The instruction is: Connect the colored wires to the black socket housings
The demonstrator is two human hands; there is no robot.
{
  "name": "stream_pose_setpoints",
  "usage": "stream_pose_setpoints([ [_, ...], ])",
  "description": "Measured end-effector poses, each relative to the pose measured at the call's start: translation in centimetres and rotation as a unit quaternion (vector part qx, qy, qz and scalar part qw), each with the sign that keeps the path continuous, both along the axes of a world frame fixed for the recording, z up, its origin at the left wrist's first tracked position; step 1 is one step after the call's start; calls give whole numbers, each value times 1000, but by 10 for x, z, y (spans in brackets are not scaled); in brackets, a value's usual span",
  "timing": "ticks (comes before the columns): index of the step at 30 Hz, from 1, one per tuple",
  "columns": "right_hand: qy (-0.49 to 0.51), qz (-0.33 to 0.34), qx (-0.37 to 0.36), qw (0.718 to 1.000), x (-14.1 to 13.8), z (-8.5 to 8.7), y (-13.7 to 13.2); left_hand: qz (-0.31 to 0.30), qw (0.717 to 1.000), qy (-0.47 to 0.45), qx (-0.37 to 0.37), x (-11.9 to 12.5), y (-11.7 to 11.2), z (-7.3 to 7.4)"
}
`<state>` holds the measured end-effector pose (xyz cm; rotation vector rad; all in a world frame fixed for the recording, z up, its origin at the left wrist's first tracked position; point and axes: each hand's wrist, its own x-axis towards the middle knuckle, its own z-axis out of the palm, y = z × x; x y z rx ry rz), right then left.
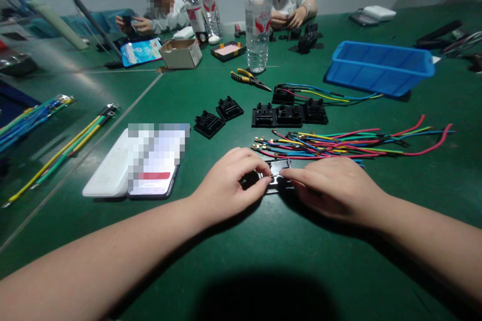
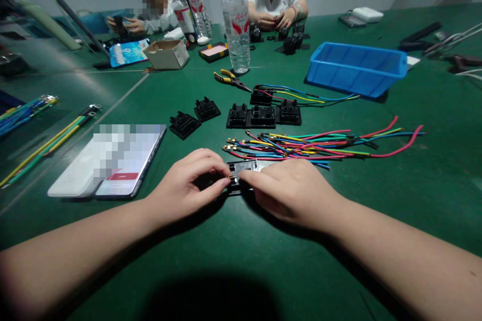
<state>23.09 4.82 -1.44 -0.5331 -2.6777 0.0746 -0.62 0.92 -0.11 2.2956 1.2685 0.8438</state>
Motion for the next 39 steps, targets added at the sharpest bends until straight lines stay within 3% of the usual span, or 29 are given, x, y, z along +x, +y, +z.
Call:
stream_pose_setpoints([
  [22, -12, 4, 7, 1000, 1, -2, 0, -29, 999, -13, -13, -3, 0, -2],
  [39, -16, 7, 16, 1000, 4, -7, 1, -44, 998, -14, 49, -6, 0, -2],
])
